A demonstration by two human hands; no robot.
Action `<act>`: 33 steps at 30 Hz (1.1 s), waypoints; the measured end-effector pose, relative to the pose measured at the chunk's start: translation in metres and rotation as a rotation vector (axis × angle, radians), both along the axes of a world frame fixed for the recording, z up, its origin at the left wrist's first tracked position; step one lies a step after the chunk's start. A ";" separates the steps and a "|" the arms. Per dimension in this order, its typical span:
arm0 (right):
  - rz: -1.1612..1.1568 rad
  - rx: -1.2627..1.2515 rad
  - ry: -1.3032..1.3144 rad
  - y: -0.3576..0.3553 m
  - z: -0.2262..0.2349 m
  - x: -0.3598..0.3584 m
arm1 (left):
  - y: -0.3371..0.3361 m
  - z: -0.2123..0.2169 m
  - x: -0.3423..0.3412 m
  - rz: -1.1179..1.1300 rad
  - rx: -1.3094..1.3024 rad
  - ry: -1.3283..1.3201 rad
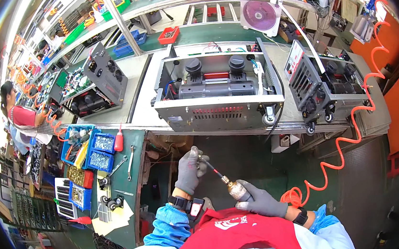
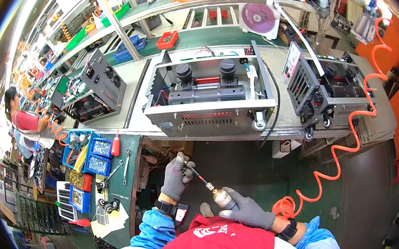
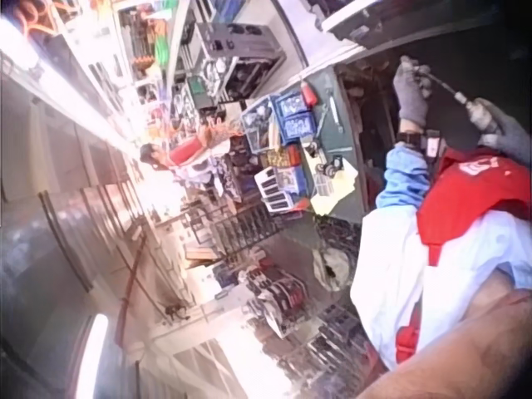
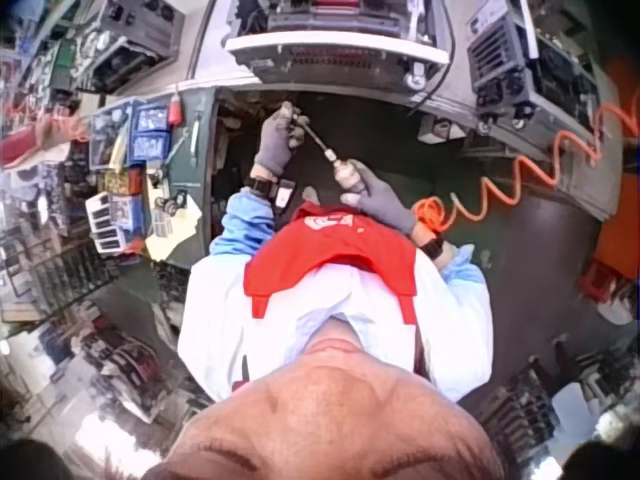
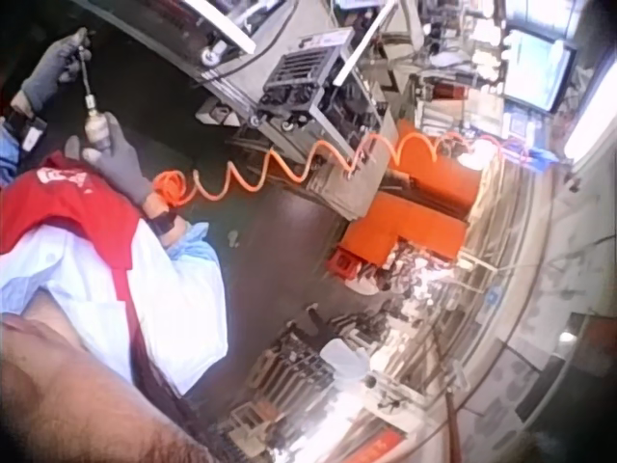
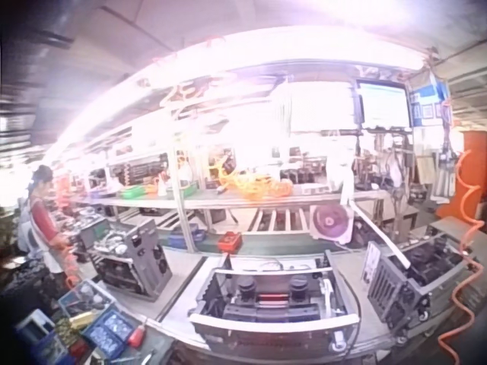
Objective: Secure casters to the bottom of industrial inverter units using a pneumatic screwdriver and organize the units on the floor.
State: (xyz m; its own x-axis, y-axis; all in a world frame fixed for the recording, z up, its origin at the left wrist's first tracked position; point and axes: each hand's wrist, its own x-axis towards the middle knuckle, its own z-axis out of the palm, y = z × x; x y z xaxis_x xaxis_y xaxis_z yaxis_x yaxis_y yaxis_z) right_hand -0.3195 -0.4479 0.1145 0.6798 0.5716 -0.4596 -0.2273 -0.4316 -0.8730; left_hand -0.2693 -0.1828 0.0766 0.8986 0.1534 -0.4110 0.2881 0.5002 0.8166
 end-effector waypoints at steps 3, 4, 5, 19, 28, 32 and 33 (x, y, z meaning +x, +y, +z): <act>0.030 -0.023 0.017 0.005 0.000 0.002 | 0.003 0.002 -0.004 0.002 0.073 0.008; 0.038 0.001 -0.007 0.007 0.000 0.002 | 0.003 0.002 -0.005 0.017 0.072 -0.002; 0.040 -0.002 -0.012 0.009 0.001 0.003 | 0.004 0.002 -0.005 0.028 0.097 -0.001; -0.011 0.743 1.375 0.040 -0.019 0.027 | 0.033 -0.015 -0.020 0.241 0.115 -0.050; 0.119 0.282 0.676 0.098 -0.010 0.020 | 0.073 -0.020 -0.049 0.432 0.178 0.070; 0.210 0.265 0.572 0.117 -0.013 0.020 | 0.091 -0.022 -0.064 0.511 0.154 0.041; 0.202 0.373 0.803 0.119 -0.014 0.022 | 0.097 -0.023 -0.069 0.490 0.174 0.009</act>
State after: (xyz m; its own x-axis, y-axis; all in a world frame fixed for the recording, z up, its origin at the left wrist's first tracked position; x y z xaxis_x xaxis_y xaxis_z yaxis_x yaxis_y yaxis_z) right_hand -0.2977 -0.3289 0.1005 0.1059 0.8519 -0.5128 -0.7785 -0.2498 -0.5757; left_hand -0.3386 -0.0859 0.0538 0.7007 0.6222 -0.3493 0.0610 0.4355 0.8981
